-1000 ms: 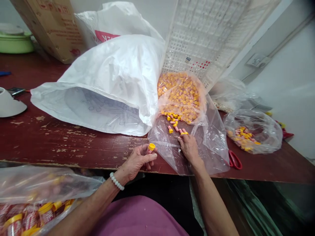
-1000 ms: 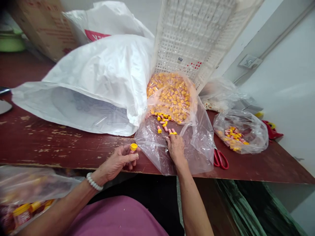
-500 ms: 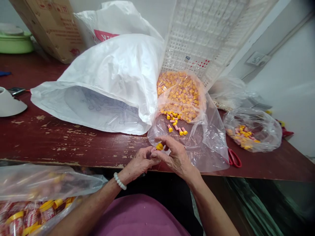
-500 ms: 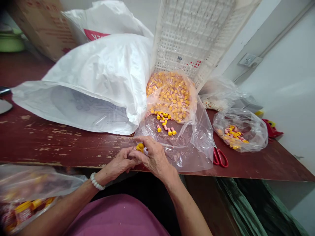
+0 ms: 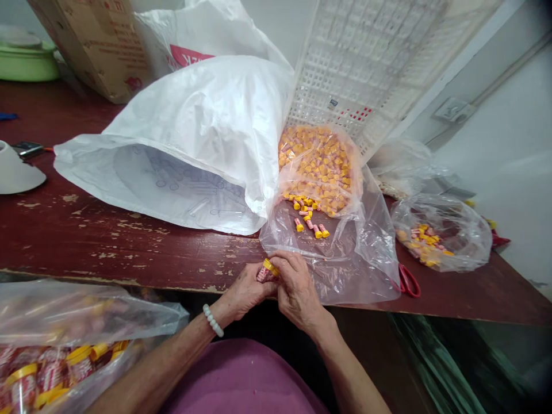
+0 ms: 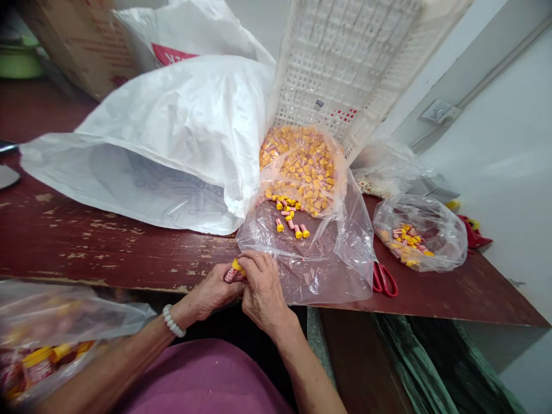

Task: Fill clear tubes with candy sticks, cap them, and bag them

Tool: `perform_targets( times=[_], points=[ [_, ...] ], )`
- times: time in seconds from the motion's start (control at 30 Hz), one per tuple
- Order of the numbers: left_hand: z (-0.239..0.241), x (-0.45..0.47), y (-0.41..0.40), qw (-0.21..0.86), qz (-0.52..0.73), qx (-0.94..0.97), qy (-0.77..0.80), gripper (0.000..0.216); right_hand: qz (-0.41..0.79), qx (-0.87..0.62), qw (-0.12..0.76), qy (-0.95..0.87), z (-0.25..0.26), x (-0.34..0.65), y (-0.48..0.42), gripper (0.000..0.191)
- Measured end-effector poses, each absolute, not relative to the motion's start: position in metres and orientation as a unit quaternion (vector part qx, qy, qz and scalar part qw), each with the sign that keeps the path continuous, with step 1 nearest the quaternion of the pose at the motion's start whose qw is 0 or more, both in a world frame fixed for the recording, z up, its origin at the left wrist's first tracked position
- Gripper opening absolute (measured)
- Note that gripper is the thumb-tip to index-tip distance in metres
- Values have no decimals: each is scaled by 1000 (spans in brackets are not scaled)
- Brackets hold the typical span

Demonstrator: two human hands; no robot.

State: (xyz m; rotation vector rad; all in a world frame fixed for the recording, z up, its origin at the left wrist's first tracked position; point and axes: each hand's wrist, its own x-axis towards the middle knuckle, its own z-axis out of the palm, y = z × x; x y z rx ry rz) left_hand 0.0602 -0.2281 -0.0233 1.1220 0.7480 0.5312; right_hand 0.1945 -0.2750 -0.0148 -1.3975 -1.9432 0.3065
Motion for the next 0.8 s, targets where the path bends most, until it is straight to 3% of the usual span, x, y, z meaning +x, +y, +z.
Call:
perform_targets(
  times=[0.13, 0.23, 0.3, 0.37, 0.5, 0.7, 0.8],
  points=[
    [-25, 54, -227, 796, 170, 448, 369, 25, 286, -531, 385, -699, -20, 190, -282, 62],
    [-19, 49, -226, 805, 206, 427, 357, 27, 370, -517, 391, -666, -21, 185, -285, 77],
    [-15, 47, -227, 814, 237, 405, 344, 25, 325, -524, 381, -689, -22, 180, -283, 92],
    [-11, 48, -228, 819, 242, 386, 349, 20, 230, -531, 375, -724, -24, 176, -279, 95],
    [-12, 50, -233, 819, 251, 373, 356, 12, 99, -533, 384, -747, -28, 171, -269, 69],
    [-11, 40, -237, 827, 261, 337, 366, 11, 106, -516, 340, -779, -14, 159, -263, 56],
    [3, 8, -239, 787, 311, 360, 393, 17, 157, -463, 330, -807, -6, 149, -257, 70]
  ],
)
